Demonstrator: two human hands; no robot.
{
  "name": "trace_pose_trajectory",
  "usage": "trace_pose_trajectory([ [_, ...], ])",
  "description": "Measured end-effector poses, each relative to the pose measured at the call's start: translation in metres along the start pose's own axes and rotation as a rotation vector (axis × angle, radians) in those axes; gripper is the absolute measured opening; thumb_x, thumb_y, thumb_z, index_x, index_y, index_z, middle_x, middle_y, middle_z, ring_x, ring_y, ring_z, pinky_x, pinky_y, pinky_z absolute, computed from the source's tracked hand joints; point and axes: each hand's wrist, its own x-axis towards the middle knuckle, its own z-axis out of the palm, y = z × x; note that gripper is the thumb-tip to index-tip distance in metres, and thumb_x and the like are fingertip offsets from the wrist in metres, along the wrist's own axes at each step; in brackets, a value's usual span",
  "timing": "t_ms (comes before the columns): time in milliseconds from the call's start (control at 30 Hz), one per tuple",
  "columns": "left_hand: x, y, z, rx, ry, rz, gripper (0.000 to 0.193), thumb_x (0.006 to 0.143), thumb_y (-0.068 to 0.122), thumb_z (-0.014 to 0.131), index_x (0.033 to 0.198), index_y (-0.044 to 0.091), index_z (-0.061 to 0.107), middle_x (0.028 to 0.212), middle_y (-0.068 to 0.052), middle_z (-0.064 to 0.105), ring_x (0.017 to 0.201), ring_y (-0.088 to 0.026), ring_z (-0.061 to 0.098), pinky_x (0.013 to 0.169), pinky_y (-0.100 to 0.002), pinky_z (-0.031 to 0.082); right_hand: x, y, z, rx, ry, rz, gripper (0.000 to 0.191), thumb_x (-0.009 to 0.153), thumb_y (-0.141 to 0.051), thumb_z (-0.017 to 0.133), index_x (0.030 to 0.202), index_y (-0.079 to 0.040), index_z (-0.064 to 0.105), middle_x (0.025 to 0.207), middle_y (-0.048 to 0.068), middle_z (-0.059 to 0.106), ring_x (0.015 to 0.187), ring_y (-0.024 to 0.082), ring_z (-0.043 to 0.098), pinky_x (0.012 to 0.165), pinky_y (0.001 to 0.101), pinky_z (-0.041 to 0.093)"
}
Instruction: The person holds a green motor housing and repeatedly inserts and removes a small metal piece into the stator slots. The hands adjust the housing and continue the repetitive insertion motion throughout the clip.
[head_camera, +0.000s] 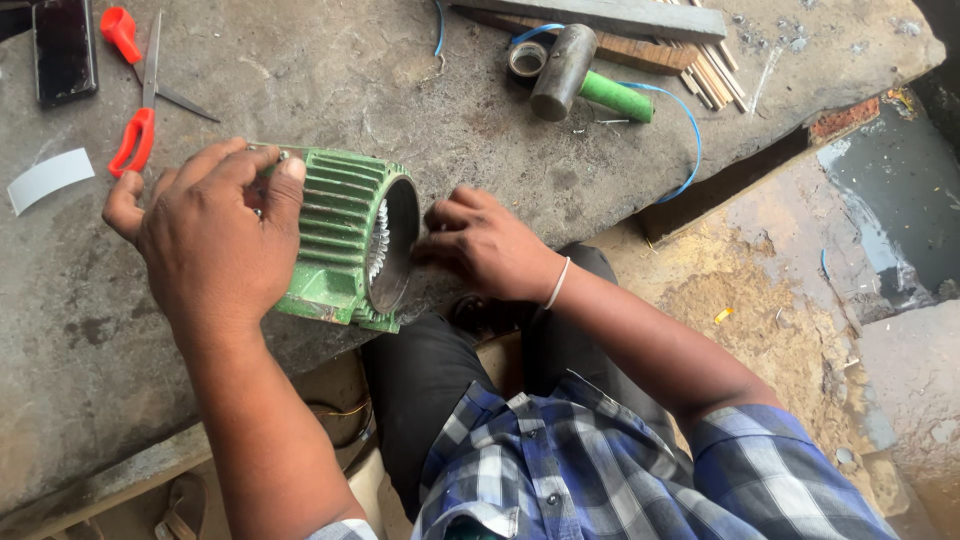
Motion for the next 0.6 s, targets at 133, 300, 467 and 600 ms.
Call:
trace_pose_trajectory([
  [133,-0.0005,-0.0012,0.0013,-0.002,0.012,0.005,0.043,0.120,0.049,0.056,0.113,0.013,0.079,0.117,-0.007,0.076,0.124,-0.025,0.066,0.123,-0.049,0.017,0.0020,-0.0028,-0.0021,0.017,0.003,-0.004,0.024,0.090,-0.027,0.076,0.112,-0.017,0.077,0.109,0.005,0.064,0.103,0.026,0.055,0.092,0.0366,0.046],
  [300,-0.0020,-0.0012,0.0021,0.005,0.025,0.025,0.040,0.119,0.047,0.057,0.113,0.015,0.079,0.120,-0.007,0.075,0.122,-0.027,0.066,0.123,-0.049,0.017,0.0007,-0.0052,-0.0033,-0.043,-0.020,0.098,0.025,0.088,-0.025,0.079,0.112,-0.018,0.078,0.105,0.004,0.064,0.100,0.026,0.054,0.090,0.0371,0.045],
  [467,-0.0018,-0.0022,0.0024,-0.016,0.008,0.006,0.041,0.120,0.048,0.058,0.114,0.014,0.079,0.119,-0.007,0.075,0.124,-0.027,0.066,0.124,-0.049,0.018,-0.0024,-0.0026,-0.0055,0.028,-0.040,0.049,0.022,0.087,-0.025,0.079,0.109,-0.021,0.078,0.106,0.002,0.064,0.101,0.024,0.054,0.092,0.0363,0.045],
  [600,-0.0015,-0.0021,0.0033,-0.006,0.040,0.035,0.039,0.116,0.046,0.056,0.113,0.015,0.079,0.122,-0.007,0.075,0.123,-0.028,0.065,0.123,-0.049,0.018,-0.0016,-0.0011,-0.0061,-0.090,0.006,0.045,0.024,0.088,-0.023,0.079,0.112,-0.021,0.079,0.107,0.004,0.062,0.100,0.026,0.053,0.090,0.0364,0.045],
])
